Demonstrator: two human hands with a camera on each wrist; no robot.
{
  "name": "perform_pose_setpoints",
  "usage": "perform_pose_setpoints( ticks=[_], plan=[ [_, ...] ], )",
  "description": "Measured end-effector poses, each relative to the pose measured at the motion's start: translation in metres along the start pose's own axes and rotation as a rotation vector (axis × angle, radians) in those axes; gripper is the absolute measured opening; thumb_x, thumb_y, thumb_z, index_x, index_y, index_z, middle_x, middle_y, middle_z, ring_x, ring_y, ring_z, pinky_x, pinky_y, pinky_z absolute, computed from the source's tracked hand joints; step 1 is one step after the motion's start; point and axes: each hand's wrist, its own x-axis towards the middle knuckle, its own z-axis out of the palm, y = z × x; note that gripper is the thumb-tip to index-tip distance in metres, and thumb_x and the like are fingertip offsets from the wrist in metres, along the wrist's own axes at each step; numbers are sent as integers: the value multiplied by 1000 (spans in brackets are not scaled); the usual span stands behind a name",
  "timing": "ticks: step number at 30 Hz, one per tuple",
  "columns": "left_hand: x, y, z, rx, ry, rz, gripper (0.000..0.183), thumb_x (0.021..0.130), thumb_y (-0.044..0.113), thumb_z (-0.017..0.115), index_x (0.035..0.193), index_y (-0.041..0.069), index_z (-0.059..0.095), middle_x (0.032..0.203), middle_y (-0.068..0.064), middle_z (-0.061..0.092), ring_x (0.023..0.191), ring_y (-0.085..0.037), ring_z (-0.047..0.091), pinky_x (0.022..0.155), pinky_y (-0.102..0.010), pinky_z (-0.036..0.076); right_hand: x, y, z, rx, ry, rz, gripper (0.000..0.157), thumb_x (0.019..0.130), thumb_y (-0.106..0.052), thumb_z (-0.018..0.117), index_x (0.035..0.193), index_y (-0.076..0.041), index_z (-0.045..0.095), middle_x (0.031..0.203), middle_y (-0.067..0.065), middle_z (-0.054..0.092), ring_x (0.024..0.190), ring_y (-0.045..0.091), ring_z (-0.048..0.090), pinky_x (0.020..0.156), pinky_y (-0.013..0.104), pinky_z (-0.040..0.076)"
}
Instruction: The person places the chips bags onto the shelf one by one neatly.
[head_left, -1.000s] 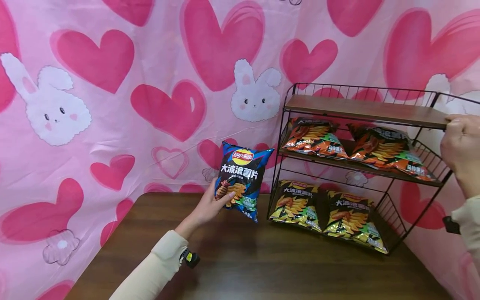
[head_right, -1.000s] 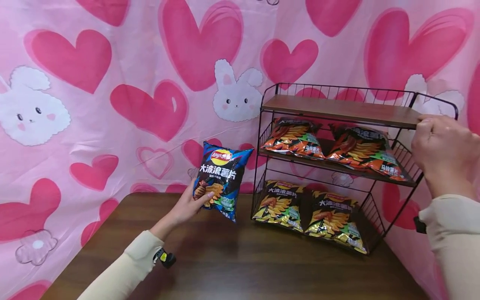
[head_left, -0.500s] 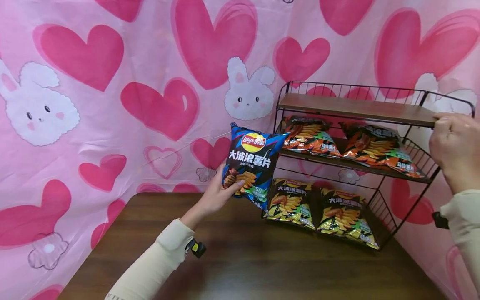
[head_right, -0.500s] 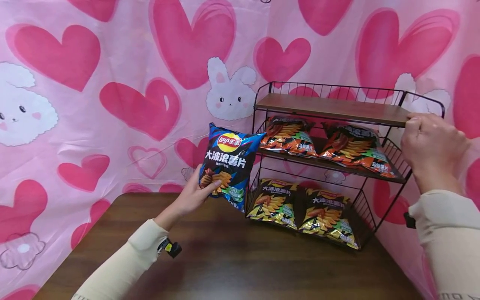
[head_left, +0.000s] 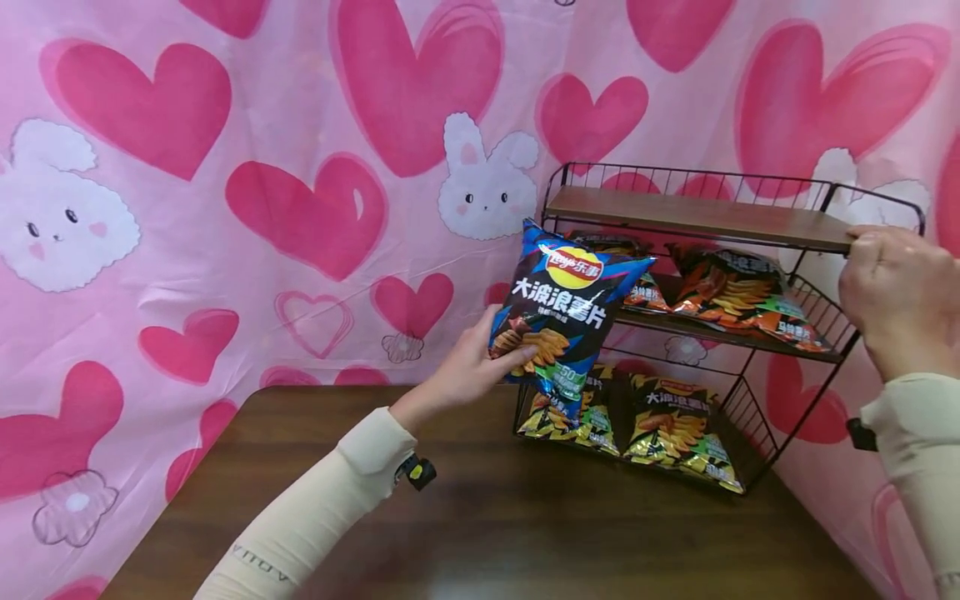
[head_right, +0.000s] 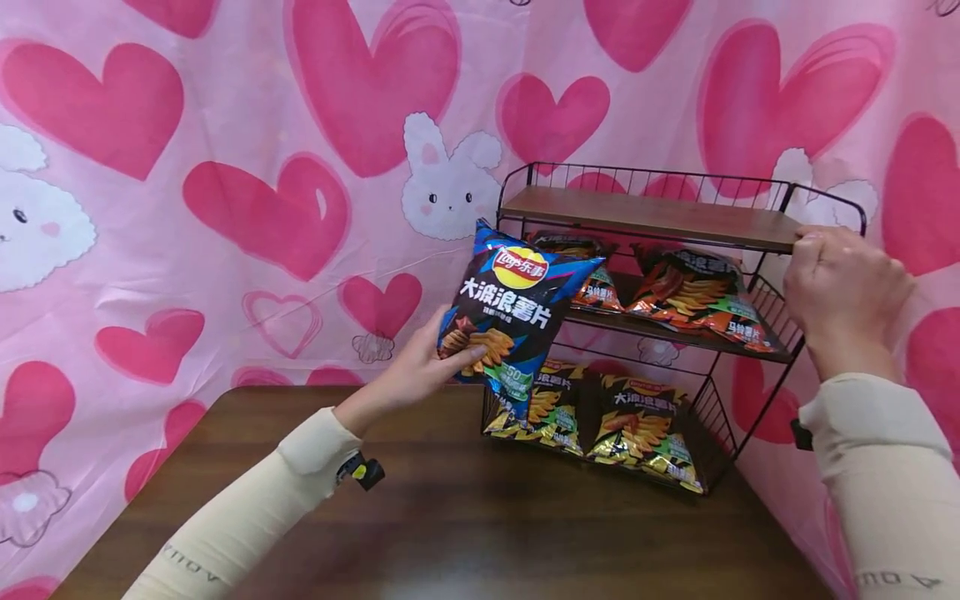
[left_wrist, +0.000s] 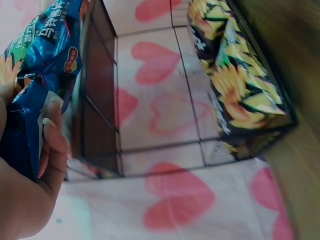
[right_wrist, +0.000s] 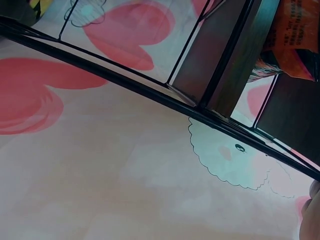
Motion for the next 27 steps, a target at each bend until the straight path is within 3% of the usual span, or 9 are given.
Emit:
perform_pose_setpoints(
  ticks=[2,4,8,11,15,17,20,24,27],
  plan=[
    [7,11,7,15,-24,4,53,99,36,69,142,21,41,126,6,66,111,-7,64,103,-33,50,0,0,-2,-17,1,-8,54,103,-21,27,104,10,71,117,31,67,102,56,59,61,57,39],
    [14,23,14,30,-37,-1,52,99,40,68,140,19,42,121,7,68,105,-6,66,100,-32,52,0,0,-2,-27,24,-26,54,103,-22,29,95,10,71,110,31,69,94,57,59,56,57,36],
    [30,47,27,43,-51,-5,61,99,45,65,148,19,40,127,5,68,106,-6,66,100,-31,52,0,-2,-5,-45,46,-23,53,102,-24,31,72,7,62,89,31,67,75,58,54,48,57,29],
    [44,63,35,52,-52,-5,69,100,48,63,153,14,36,137,1,63,112,-9,65,101,-32,51,-2,-1,-6,-67,8,16,51,102,-25,29,66,1,55,81,30,62,70,57,51,49,56,27],
    [66,85,42,62,-27,17,59,100,50,62,144,14,44,124,2,64,103,-10,64,89,-27,54,-4,-1,-8,-60,2,3,51,102,-24,29,77,5,63,86,31,64,74,58,53,50,55,28],
    [80,98,43,50,-12,31,52,100,49,63,138,17,47,109,4,67,87,-11,66,79,-25,54,-2,-3,-10,-55,14,-9,51,103,-24,30,88,6,69,93,31,66,77,59,55,49,55,30],
    [103,114,42,60,25,19,54,99,49,64,137,16,47,107,4,65,87,-11,66,79,-26,55,0,-5,-10,-48,45,-11,51,102,-24,30,90,5,70,97,29,68,82,61,55,52,61,32],
    [133,129,43,144,99,-67,68,96,57,64,143,12,46,122,2,62,105,-9,61,92,-29,53,-5,-4,-9,-39,58,-10,51,102,-25,31,98,2,73,101,27,70,83,63,55,55,66,34],
    [155,138,47,154,111,-164,73,93,61,66,144,11,47,124,-2,64,91,-15,69,84,-30,56,-10,-2,-9,-31,57,-14,50,102,-24,31,110,-2,75,105,25,71,83,63,55,55,67,35]
  ],
)
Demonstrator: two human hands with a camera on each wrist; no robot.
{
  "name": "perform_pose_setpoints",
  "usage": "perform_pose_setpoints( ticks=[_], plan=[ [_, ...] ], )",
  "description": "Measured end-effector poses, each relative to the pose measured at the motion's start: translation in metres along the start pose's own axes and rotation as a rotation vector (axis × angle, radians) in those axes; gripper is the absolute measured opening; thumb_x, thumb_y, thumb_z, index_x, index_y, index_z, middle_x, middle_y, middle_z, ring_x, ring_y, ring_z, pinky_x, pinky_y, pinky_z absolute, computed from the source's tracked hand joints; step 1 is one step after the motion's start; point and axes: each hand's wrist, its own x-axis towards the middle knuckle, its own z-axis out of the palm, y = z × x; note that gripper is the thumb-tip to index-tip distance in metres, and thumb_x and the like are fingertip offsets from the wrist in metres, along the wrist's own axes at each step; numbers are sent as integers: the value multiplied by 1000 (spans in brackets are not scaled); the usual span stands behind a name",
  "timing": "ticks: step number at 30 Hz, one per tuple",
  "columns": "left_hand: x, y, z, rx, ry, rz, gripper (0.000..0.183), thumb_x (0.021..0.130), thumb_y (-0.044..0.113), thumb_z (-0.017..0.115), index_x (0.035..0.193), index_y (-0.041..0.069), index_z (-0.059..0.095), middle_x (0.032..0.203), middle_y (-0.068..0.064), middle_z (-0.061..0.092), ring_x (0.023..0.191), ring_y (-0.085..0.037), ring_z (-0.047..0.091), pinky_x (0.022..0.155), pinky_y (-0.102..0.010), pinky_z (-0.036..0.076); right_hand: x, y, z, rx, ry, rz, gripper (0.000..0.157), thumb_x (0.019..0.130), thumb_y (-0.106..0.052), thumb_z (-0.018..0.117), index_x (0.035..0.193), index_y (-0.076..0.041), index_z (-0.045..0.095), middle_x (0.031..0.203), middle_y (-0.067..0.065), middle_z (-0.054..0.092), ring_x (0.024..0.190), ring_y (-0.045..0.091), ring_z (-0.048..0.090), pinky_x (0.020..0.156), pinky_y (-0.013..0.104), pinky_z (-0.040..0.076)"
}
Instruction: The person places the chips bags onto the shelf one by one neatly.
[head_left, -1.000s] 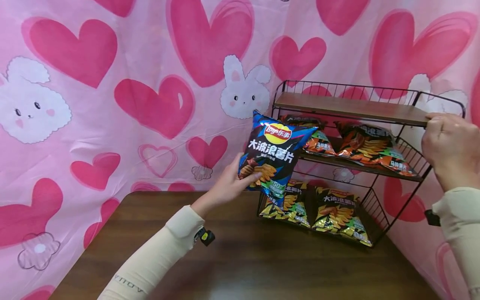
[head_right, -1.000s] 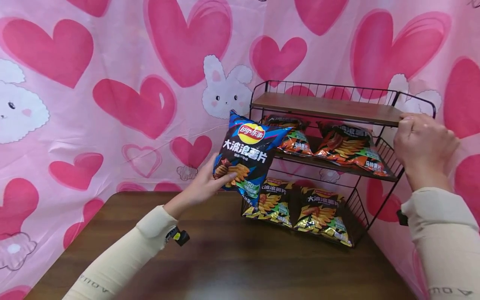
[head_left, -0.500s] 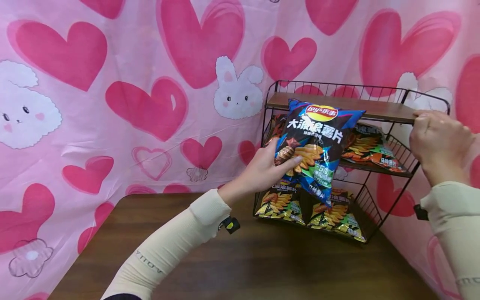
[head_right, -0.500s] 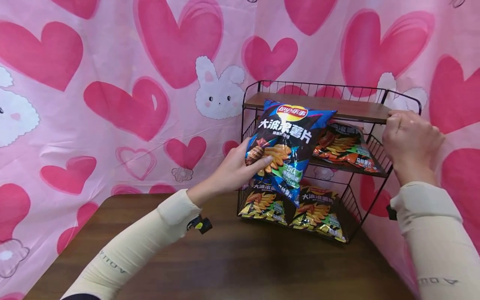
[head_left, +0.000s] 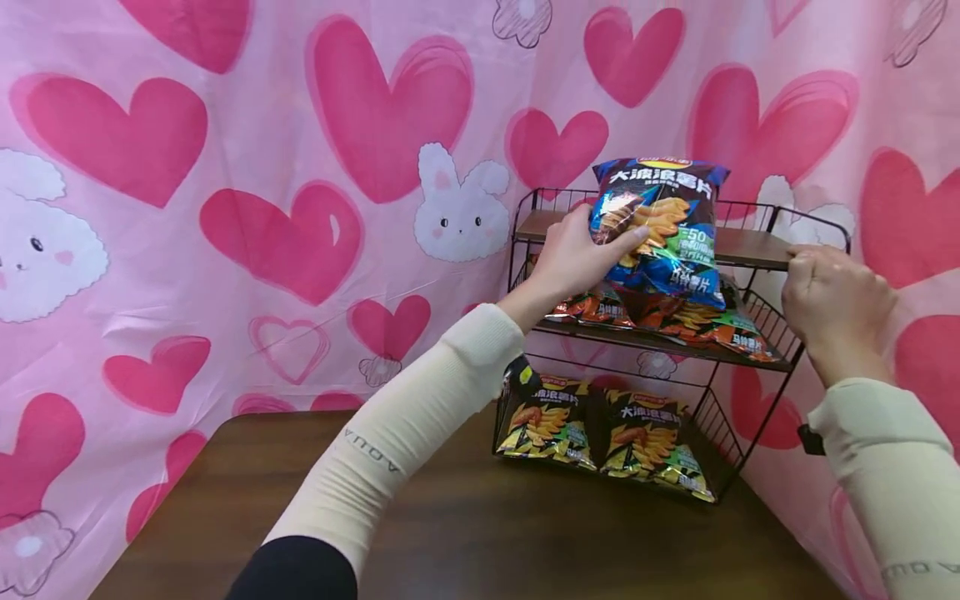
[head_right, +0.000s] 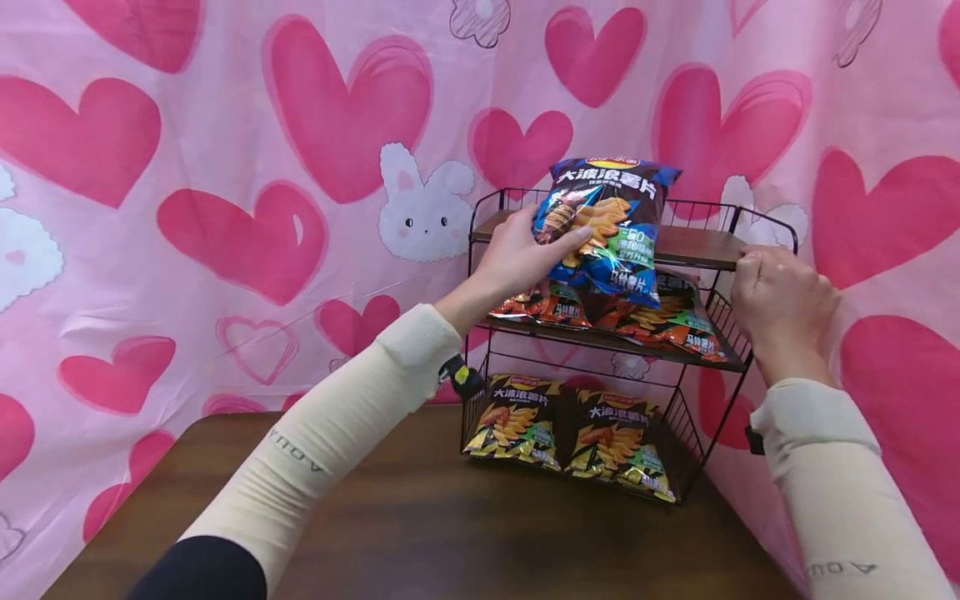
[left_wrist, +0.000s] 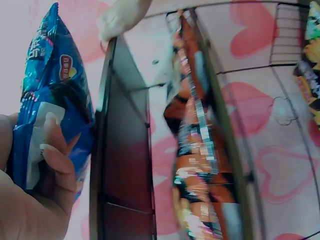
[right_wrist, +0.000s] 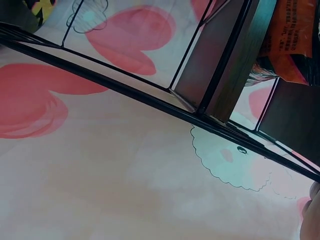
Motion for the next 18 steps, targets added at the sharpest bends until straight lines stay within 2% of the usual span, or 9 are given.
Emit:
perform_pose_setpoints(
  ticks=[2,4,6,10,12,15,18],
  plan=[
    [14,9,3,-14,3,-54,67,92,60,68,136,12,53,114,-4,68,72,-17,72,71,-30,58,-2,0,1,6,1,-1,50,101,-24,31,112,-2,75,106,25,71,84,63,56,55,67,35],
    [28,19,6,-10,12,-102,58,92,59,69,123,13,56,97,-4,70,54,-21,68,59,-30,56,-2,1,1,10,15,-3,50,101,-23,32,111,-1,75,103,26,71,83,63,56,55,67,35],
    [40,29,10,26,37,-148,51,92,60,68,110,14,56,83,-3,68,51,-17,67,54,-28,54,-2,2,2,15,26,-7,49,101,-23,32,104,-1,76,101,25,72,81,62,56,53,65,34],
    [58,44,16,61,87,-227,41,96,56,65,103,17,55,83,1,64,52,-14,67,54,-25,54,-1,3,2,16,-2,-4,49,101,-24,30,85,1,70,95,24,71,78,57,56,50,57,33],
    [63,47,19,57,104,-234,34,100,50,61,101,17,55,84,1,64,53,-15,68,53,-25,53,-1,3,2,15,-20,-1,49,101,-24,29,76,-1,64,93,23,70,77,55,56,49,54,33],
    [67,50,23,83,143,-216,28,104,46,55,100,19,52,82,1,63,53,-14,67,54,-25,53,-1,4,1,20,-29,7,48,101,-24,29,73,-2,61,91,24,70,76,54,56,50,52,32],
    [70,48,28,142,198,-179,25,106,45,51,102,21,52,75,2,65,51,-12,66,61,-24,51,-2,4,1,21,-27,10,51,100,-23,29,88,-3,74,103,21,74,77,55,56,50,51,32]
  ],
)
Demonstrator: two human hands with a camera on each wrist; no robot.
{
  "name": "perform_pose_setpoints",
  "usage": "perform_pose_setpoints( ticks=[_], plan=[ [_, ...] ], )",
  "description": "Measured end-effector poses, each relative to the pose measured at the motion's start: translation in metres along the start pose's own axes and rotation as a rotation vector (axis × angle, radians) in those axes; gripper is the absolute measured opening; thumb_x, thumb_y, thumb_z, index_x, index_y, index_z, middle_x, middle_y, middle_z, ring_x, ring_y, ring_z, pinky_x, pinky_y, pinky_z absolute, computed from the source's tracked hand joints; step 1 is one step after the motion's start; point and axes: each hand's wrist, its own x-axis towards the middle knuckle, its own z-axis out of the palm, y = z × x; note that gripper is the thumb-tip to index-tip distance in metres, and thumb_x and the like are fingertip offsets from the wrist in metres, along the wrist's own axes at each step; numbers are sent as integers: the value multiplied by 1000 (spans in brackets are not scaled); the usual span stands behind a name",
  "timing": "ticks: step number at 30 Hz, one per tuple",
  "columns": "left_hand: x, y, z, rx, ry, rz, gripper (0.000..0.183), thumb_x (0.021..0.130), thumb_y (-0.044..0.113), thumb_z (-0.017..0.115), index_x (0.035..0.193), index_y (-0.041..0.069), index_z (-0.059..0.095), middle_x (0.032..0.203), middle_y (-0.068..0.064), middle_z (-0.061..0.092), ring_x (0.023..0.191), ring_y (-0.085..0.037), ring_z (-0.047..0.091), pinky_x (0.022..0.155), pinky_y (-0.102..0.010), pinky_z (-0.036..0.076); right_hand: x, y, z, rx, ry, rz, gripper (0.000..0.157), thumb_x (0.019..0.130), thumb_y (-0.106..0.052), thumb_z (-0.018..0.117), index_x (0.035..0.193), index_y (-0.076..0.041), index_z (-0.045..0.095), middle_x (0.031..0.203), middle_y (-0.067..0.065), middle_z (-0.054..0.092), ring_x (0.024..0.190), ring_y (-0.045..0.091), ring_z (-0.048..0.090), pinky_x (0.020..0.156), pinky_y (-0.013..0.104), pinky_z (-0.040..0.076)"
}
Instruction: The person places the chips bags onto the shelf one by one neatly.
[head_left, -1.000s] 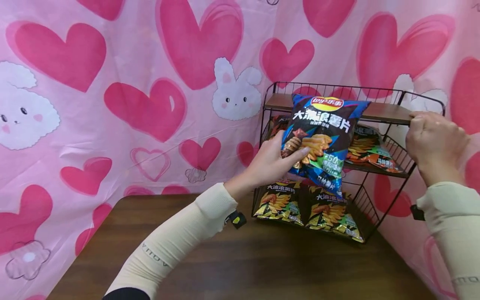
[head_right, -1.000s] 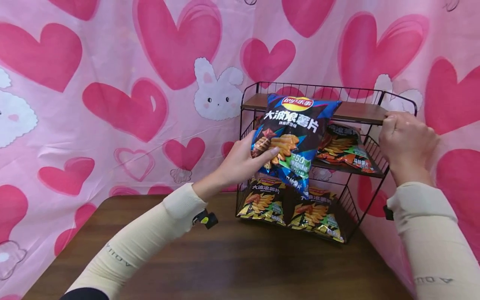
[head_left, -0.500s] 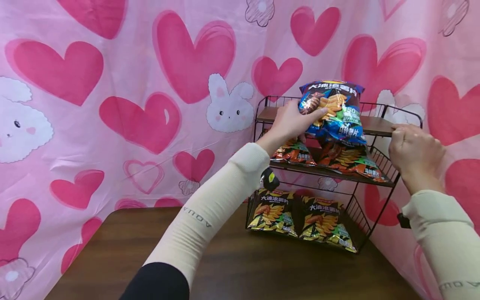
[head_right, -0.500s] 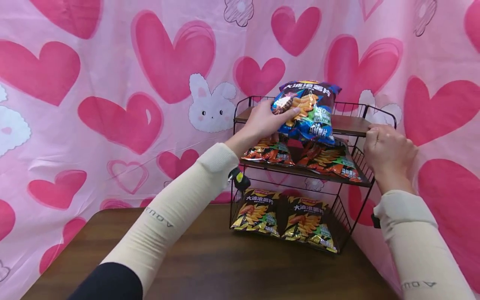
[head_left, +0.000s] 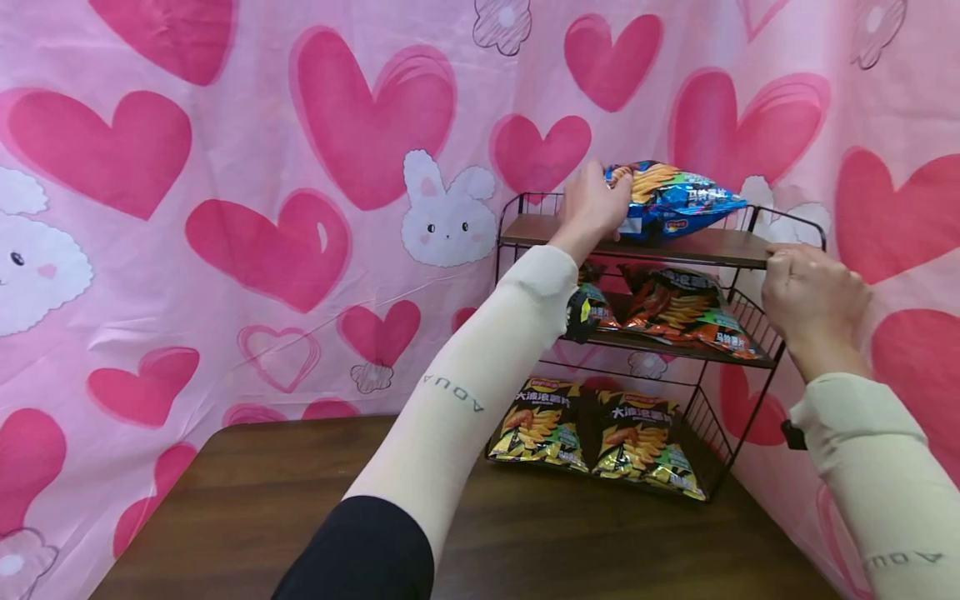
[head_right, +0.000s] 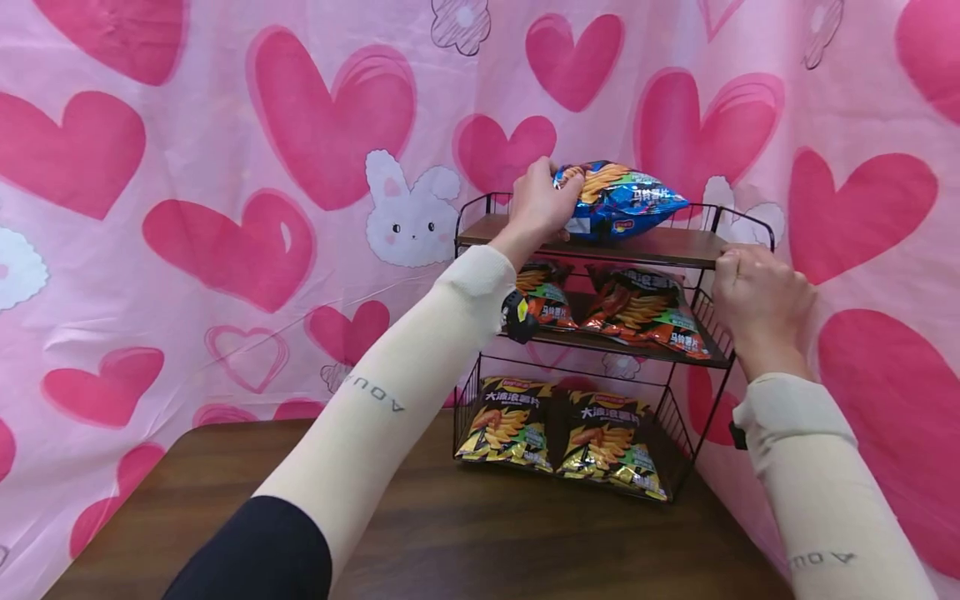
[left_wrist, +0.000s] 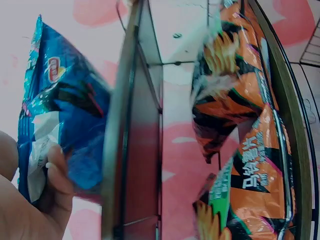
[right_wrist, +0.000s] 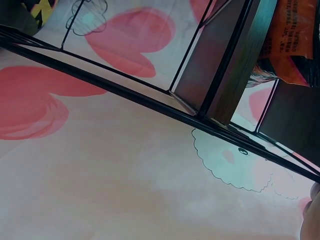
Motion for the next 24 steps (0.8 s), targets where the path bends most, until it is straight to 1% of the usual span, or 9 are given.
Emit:
perform_pose_setpoints(
  ticks=[3,5,9,12,14,16,20,22,24],
  plan=[
    [4,-5,5,40,46,25,24,107,47,49,106,23,54,73,2,67,58,-9,65,70,-24,51,0,-1,1,-4,-10,-2,52,100,-23,28,99,-4,76,108,20,74,76,54,55,49,51,32],
    [6,-9,8,70,68,25,26,106,50,49,106,25,56,79,5,67,71,-8,65,74,-27,50,0,-1,1,-8,-12,2,51,101,-23,28,91,-3,73,99,21,73,74,54,55,49,51,32],
    [10,-16,12,166,132,64,33,103,57,47,107,25,58,94,7,63,88,-11,60,75,-31,48,0,0,1,-5,7,-3,48,102,-24,30,88,0,69,93,25,70,73,55,55,48,53,32],
    [8,-16,12,290,198,173,41,104,58,44,125,26,60,118,7,63,105,-11,61,86,-30,48,0,-1,1,-5,27,-8,48,102,-25,31,96,1,71,93,26,69,72,55,55,49,54,33],
    [6,-10,12,401,216,269,50,105,59,41,140,27,55,139,6,57,122,-12,55,99,-30,45,1,-2,0,-7,33,-8,48,102,-25,32,95,2,70,90,27,67,72,56,55,50,55,33],
    [2,0,12,540,178,362,60,103,64,36,152,31,46,157,5,43,141,-14,41,113,-35,36,3,-3,-1,-12,29,-10,49,102,-25,31,101,2,72,94,27,69,74,58,55,51,58,34],
    [-6,23,20,836,11,515,77,95,79,29,161,40,27,168,9,24,155,-19,15,124,-43,17,5,-5,-2,-11,23,-12,51,102,-24,30,112,0,74,105,25,72,77,59,55,52,60,35],
    [-10,31,25,949,-64,546,83,91,84,30,162,44,18,170,8,18,157,-24,10,125,-46,12,4,-6,-1,-8,27,-12,51,103,-25,30,111,1,74,105,25,72,77,59,56,52,60,35],
    [-12,35,30,1029,-102,552,83,90,85,31,162,48,13,171,5,15,157,-29,10,124,-48,13,3,-6,1,-3,30,-10,50,102,-25,31,109,1,74,102,26,71,77,60,55,53,61,35]
  ],
)
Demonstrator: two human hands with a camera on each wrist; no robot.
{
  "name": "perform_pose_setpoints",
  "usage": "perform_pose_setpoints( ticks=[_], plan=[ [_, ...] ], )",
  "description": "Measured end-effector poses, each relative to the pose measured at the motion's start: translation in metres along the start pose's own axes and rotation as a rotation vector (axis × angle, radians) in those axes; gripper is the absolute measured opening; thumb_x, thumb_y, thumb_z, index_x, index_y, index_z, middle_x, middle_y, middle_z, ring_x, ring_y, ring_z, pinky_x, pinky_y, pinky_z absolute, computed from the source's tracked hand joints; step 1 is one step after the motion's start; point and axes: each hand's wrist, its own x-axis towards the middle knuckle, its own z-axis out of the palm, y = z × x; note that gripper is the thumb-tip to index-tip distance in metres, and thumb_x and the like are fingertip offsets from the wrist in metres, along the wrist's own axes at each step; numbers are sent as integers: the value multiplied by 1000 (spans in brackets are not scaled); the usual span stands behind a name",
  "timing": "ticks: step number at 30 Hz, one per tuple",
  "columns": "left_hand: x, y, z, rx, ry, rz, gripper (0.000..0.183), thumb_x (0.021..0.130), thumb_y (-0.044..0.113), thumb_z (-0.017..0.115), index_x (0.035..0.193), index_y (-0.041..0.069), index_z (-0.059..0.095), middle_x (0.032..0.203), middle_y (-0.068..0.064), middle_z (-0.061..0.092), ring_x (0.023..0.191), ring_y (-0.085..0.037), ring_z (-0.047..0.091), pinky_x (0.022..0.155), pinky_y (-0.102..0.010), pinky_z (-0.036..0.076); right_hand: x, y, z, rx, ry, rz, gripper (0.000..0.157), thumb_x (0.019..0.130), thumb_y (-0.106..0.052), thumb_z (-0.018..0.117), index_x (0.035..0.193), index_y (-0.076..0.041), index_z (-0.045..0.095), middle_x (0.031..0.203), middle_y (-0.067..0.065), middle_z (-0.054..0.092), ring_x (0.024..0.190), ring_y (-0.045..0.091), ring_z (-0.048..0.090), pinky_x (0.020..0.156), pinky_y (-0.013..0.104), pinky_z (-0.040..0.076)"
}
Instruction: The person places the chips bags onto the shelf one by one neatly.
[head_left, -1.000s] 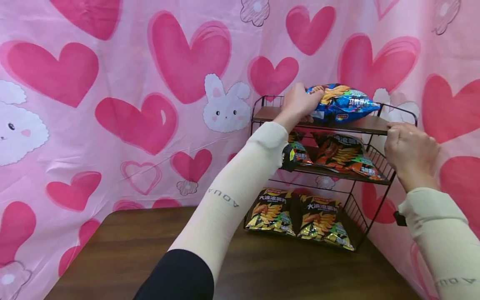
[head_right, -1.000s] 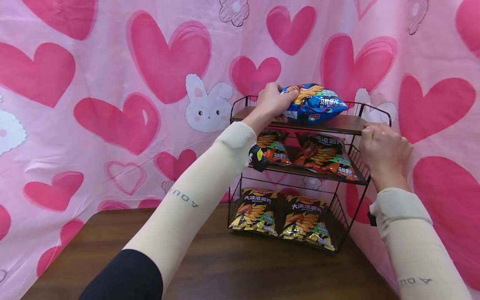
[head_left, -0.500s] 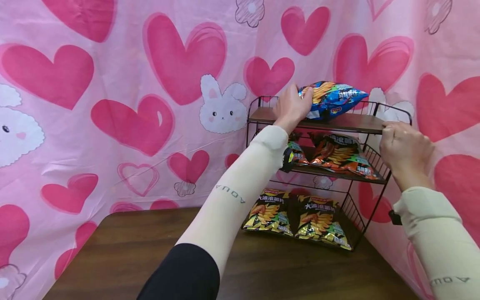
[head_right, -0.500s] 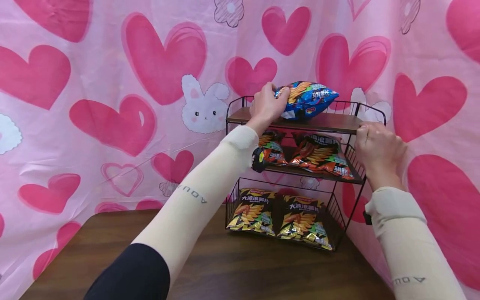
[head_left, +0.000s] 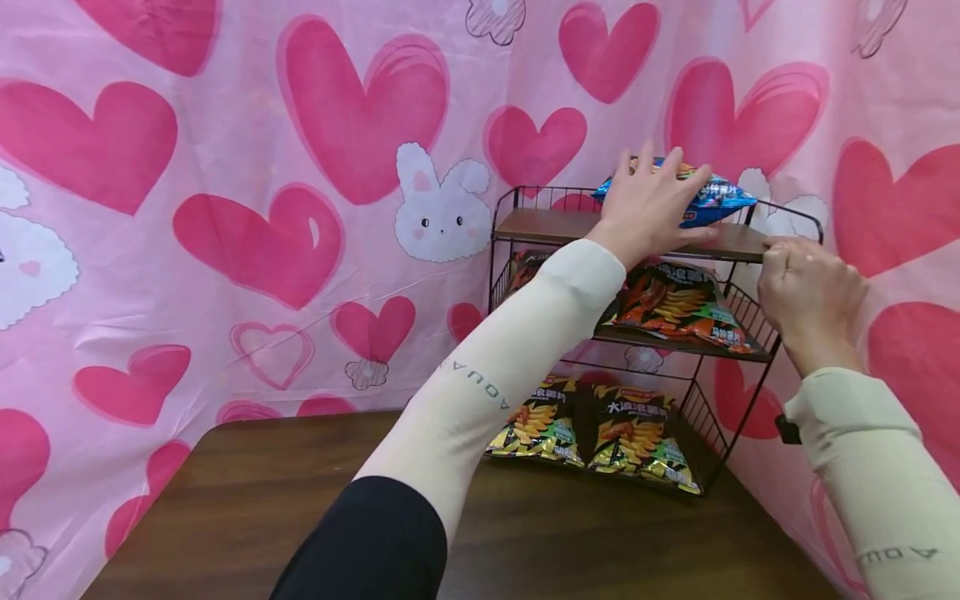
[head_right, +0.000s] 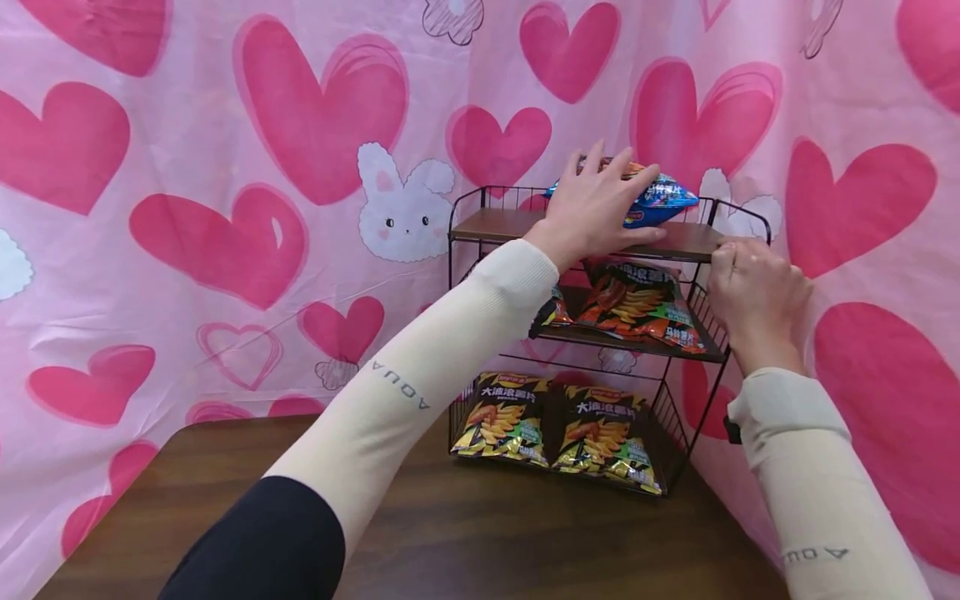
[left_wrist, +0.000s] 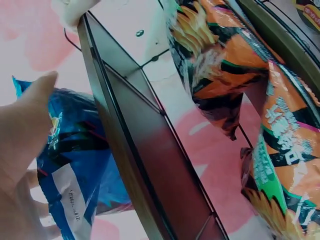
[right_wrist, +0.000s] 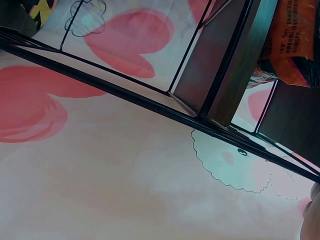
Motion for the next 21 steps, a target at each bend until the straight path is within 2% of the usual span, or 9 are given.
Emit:
perform_pose_setpoints(
  ticks=[3,8,15,21],
  plan=[
    [-1,5,1,43,-35,-4,76,92,81,34,160,53,10,170,3,16,154,-35,16,123,-50,16,-1,0,2,6,18,3,49,103,-26,32,104,1,73,97,27,69,79,62,55,56,66,35],
    [-10,7,14,55,-63,-13,62,100,71,31,158,58,11,170,2,16,151,-39,21,120,-54,23,2,-1,3,14,40,9,48,102,-26,33,107,-1,74,101,25,71,82,63,55,59,68,35],
    [-23,8,35,-9,-66,-71,58,104,67,21,157,59,-1,171,3,7,152,-41,18,118,-55,26,2,-4,-1,16,17,10,49,102,-27,33,112,-2,74,105,25,71,82,62,56,60,67,36],
    [-23,18,37,-49,-98,-144,56,104,66,20,157,60,1,172,4,2,154,-41,13,120,-55,23,0,-2,-1,14,5,23,50,102,-26,31,112,-2,74,110,24,71,88,63,55,64,70,37]
  ],
)
